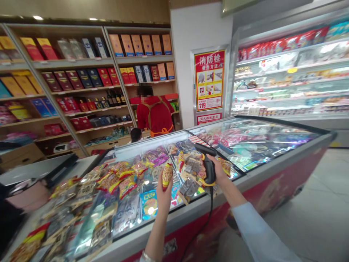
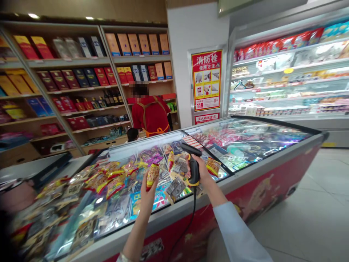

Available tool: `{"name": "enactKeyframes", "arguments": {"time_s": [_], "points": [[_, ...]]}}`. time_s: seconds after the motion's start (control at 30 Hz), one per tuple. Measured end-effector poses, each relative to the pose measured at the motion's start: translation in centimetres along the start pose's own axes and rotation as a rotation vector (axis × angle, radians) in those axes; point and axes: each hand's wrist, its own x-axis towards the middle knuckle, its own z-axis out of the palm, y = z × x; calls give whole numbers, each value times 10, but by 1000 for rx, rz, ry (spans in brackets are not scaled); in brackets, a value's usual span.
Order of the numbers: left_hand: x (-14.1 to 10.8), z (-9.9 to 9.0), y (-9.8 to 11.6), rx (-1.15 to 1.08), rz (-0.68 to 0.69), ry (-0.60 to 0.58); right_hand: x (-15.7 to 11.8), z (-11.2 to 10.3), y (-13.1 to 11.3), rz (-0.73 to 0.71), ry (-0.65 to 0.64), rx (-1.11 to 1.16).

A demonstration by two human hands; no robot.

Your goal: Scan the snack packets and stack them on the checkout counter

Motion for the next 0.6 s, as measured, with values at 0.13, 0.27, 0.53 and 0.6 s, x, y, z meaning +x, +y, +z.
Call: {"name": "enactKeyframes", "arguments": {"time_s": [0.13,0.27,0.53,0.6], "points": [[-10,35,-13,186,94,-128,-11,-59,-23,-97,131,20],[-14,53,-23,345,167,-223,-10,-97,-37,-152,186,51],[-12,71,-32,520,243,-334,1,-131,-26,-132,286,115],[-13,72,-32,523,260,-350,2,-134,-23,-145,292,124]]}}
